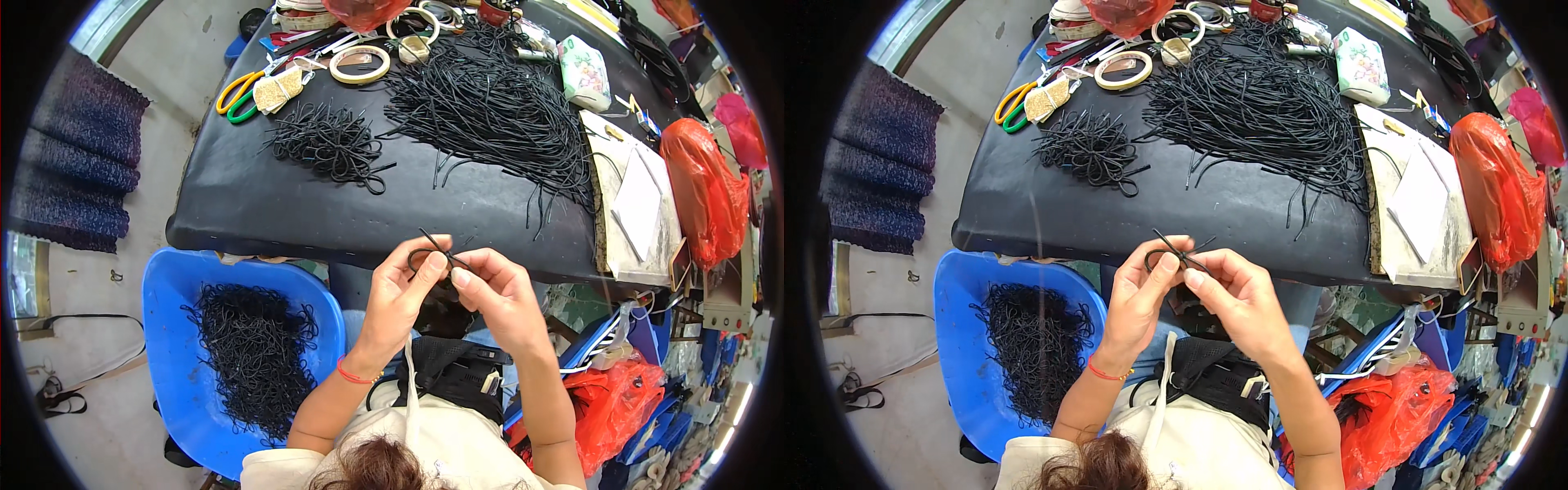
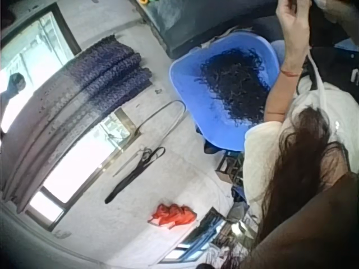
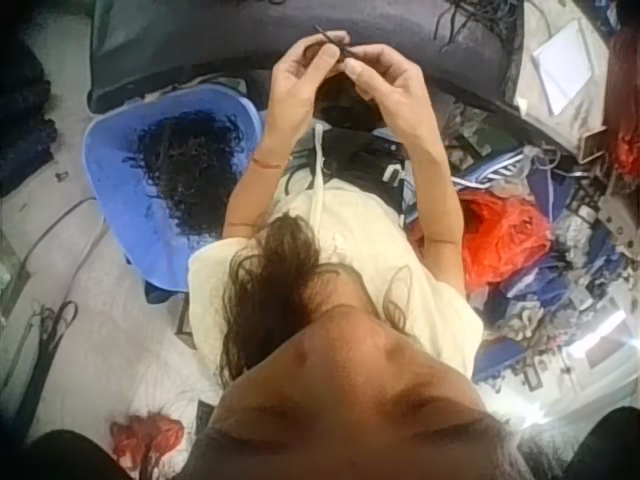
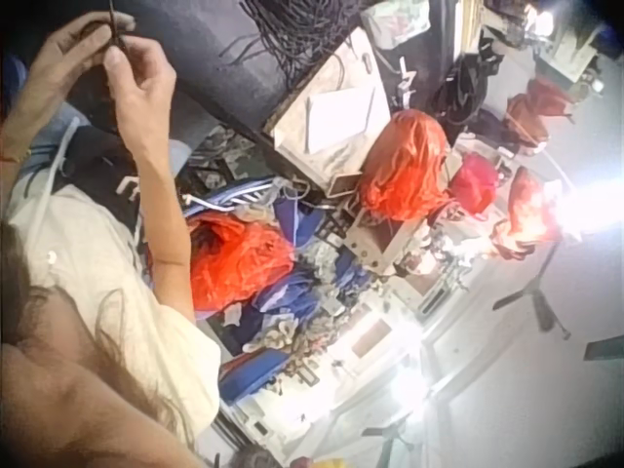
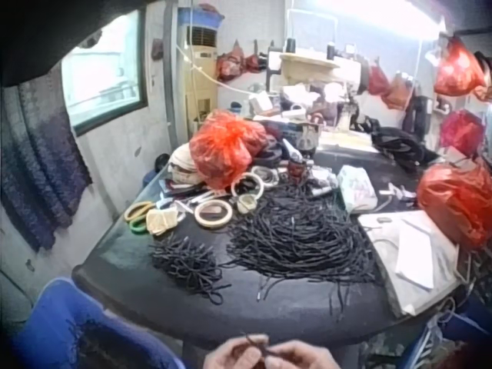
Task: The person repeatedly picks up black cable ties from a pile on the table, forms a loop with each one, and secures it by hand. The tied cable ties are placed into a blue bin below the table. The process is continuous and repetitive throughout the clip.
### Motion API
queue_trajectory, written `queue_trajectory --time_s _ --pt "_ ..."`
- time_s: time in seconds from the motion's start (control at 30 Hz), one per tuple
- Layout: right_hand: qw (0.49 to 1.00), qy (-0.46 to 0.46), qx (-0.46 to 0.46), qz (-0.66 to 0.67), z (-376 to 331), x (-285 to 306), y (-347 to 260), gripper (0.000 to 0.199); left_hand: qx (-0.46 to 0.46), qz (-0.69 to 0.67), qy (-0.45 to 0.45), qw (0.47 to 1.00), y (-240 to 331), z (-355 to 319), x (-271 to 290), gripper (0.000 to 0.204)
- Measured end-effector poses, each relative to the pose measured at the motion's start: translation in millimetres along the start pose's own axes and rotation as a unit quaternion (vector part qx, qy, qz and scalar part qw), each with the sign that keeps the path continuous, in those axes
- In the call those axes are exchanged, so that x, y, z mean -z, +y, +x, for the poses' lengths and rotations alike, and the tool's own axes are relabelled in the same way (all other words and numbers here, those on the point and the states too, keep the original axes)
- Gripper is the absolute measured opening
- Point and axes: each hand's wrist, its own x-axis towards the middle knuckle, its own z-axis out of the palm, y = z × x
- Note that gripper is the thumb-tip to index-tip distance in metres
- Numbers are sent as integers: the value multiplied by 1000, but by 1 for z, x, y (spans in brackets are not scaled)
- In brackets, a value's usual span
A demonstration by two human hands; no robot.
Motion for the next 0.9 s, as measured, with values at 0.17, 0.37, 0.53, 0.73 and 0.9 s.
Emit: queue_trajectory --time_s 0.17,0.37,0.53,0.73,0.9 --pt "977 135 128 -104 -9 -15 2 14 46 6 -87 995 15 7 8 20" --pt "984 -45 130 -109 11 0 -7 16 76 109 -193 972 23 4 16 17" --pt "996 -6 74 -44 8 -8 -6 17 127 85 -189 970 27 -1 16 22" --pt "996 26 72 -42 13 -6 -1 18 149 68 -167 972 32 -4 9 24" --pt "995 73 63 28 12 -13 -4 16 78 25 -126 989 16 -7 6 23"
